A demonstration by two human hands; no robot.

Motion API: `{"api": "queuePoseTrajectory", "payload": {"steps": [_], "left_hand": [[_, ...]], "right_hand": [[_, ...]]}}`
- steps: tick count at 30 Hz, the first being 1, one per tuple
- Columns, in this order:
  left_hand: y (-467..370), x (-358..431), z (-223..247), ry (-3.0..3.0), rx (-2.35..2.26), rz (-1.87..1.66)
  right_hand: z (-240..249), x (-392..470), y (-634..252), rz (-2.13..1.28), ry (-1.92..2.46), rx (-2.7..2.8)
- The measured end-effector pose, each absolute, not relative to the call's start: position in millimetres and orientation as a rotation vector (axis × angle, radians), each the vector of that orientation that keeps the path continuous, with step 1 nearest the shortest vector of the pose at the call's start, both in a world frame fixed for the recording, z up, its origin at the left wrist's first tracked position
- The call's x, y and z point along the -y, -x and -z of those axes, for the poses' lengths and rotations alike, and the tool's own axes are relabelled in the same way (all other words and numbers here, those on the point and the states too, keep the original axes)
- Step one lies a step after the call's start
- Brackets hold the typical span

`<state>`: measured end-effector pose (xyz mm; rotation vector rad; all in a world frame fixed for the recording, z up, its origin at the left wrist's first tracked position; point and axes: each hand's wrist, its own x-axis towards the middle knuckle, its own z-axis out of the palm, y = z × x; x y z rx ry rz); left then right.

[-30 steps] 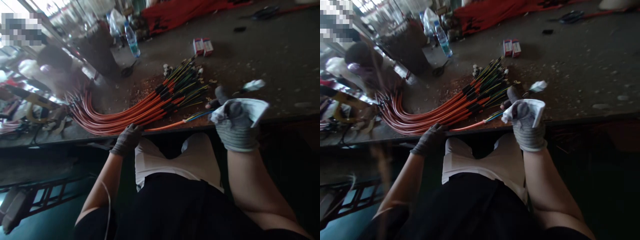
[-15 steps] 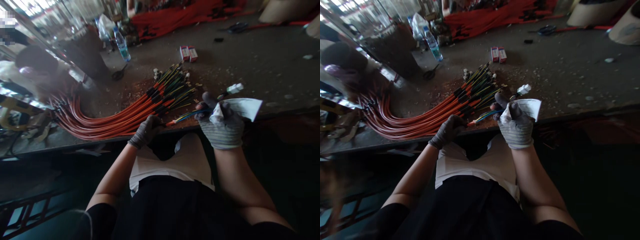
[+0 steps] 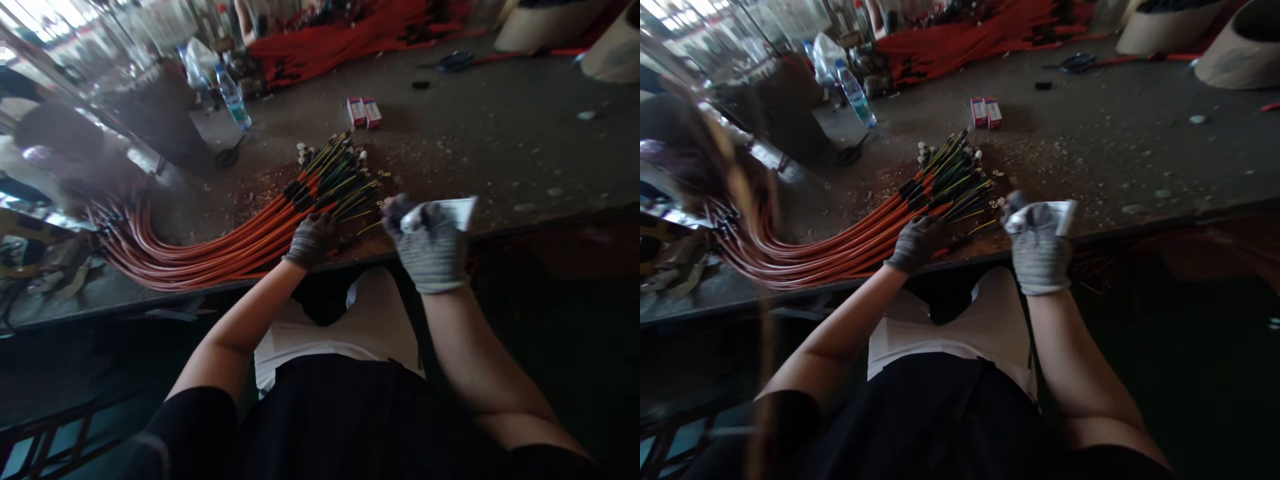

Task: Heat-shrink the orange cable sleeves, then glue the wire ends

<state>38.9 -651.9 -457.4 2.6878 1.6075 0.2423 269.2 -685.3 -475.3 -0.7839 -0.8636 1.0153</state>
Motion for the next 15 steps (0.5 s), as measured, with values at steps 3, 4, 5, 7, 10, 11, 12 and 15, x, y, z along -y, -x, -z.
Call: {"api": "queuePoseTrajectory", "payload": {"steps": [3, 4, 5, 7, 10, 11, 12, 15], "left_hand": [[-61, 634, 444, -2.844, -1.538, 0.093], [-66, 630, 440, -2.862, -1.525, 0.132], [-70, 626, 438, -2.873, -1.534, 0.137], [-75, 619, 436, -2.877, -1.621, 0.096], [-80, 611, 437, -2.88, -1.748, 0.078], [-81, 609, 436, -2.894, -1.748, 0.083], [-81, 609, 433, -2.906, -1.743, 0.074], [-73, 617, 423, -2.838, -1.819, -0.094]], "right_hand": [[481, 665, -238, -1.226, 0.719, 0.785], [486, 657, -231, -1.248, 0.72, 0.792], [493, 649, -226, -1.246, 0.724, 0.799], [507, 638, -225, -1.247, 0.728, 0.79], [517, 637, -234, -1.349, 0.705, 0.715], [516, 641, -238, -1.387, 0.68, 0.676], [514, 648, -241, -1.412, 0.648, 0.639], [500, 674, -243, -1.438, 0.571, 0.647]]}}
